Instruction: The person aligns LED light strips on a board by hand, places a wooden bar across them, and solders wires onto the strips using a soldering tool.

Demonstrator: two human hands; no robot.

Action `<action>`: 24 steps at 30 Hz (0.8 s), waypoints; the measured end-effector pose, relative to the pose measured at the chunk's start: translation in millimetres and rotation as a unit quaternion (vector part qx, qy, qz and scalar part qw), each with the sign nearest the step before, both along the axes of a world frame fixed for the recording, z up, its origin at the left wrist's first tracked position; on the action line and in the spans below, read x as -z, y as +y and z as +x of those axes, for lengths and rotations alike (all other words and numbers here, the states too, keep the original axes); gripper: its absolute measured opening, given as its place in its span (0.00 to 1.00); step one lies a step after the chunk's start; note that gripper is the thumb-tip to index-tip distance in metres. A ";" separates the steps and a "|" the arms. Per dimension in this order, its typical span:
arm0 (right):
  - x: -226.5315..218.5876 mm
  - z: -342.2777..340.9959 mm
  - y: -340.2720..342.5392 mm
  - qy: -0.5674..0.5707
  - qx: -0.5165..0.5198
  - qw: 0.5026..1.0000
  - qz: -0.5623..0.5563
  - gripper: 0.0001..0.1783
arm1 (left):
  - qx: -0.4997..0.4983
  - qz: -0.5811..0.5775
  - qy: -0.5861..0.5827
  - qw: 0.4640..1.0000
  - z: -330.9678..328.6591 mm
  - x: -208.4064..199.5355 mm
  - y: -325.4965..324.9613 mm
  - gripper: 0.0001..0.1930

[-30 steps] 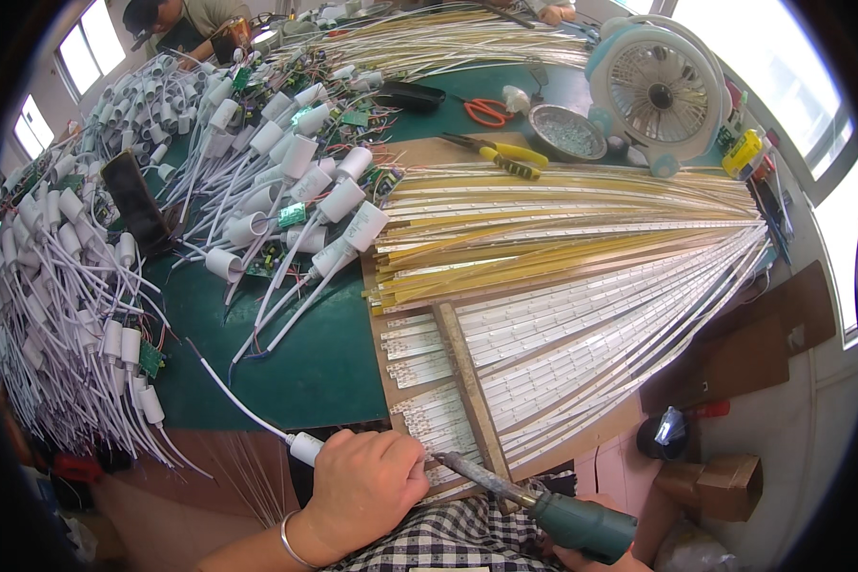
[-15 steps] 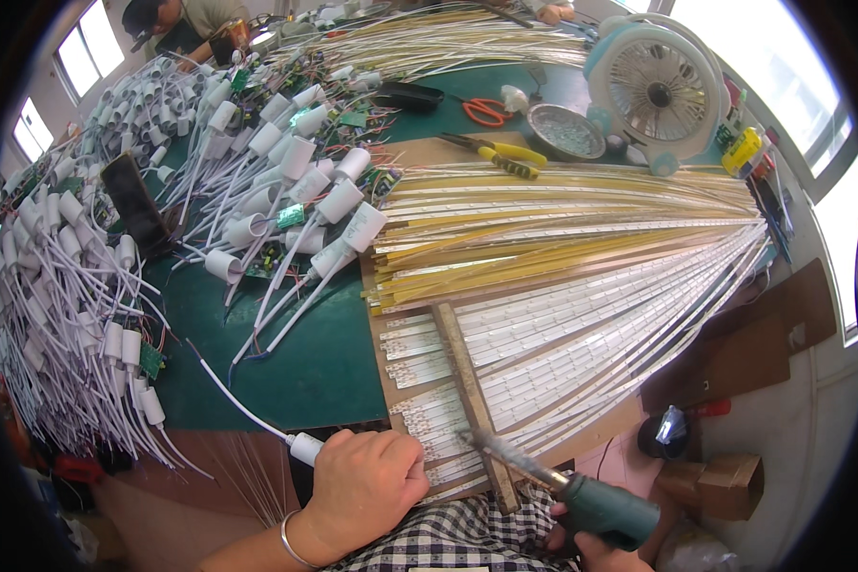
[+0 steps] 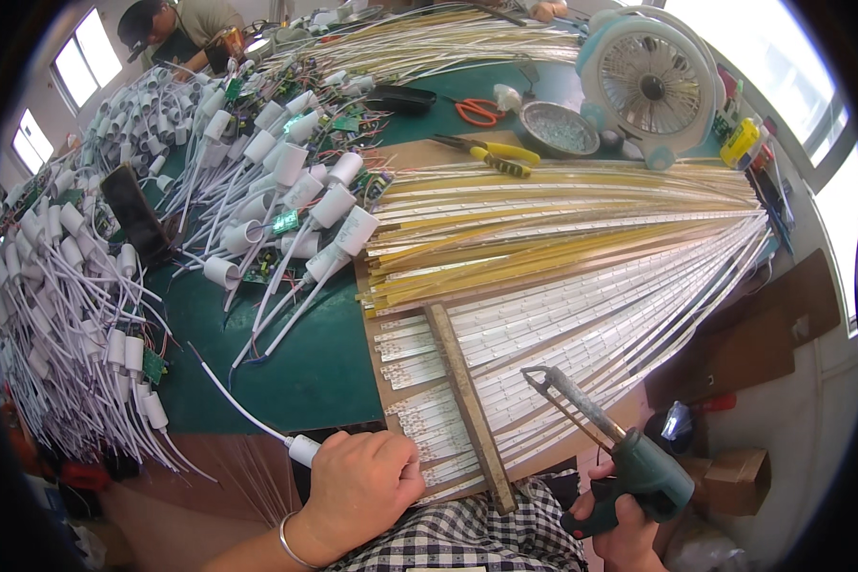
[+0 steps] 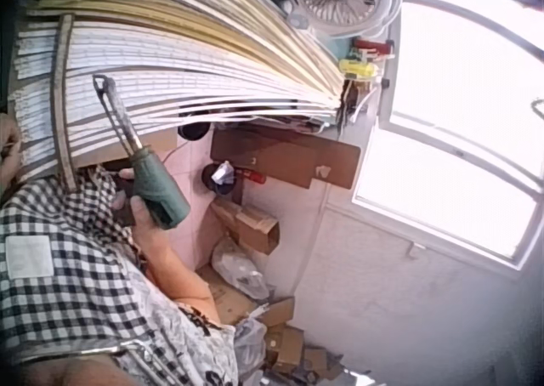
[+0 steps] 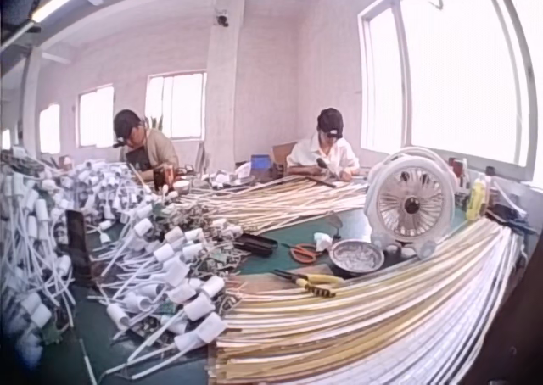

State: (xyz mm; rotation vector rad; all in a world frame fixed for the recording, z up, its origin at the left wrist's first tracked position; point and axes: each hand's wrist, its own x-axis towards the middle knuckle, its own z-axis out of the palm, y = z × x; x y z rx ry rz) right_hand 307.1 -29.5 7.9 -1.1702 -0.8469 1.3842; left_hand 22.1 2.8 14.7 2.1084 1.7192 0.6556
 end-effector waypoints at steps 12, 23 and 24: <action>6.6 3.1 2.0 0.009 -0.022 1.000 -0.018 0.34 | -0.006 -0.015 0.003 1.000 0.8 -1.7 -0.5 0.05; 1.2 -6.2 5.6 -0.013 0.003 1.000 0.005 0.32 | 0.000 -0.018 0.012 1.000 1.7 -3.7 -3.0 0.05; 1.2 -5.5 6.4 -0.013 0.003 1.000 0.004 0.32 | -0.001 -0.021 0.008 1.000 1.8 -3.9 -3.5 0.04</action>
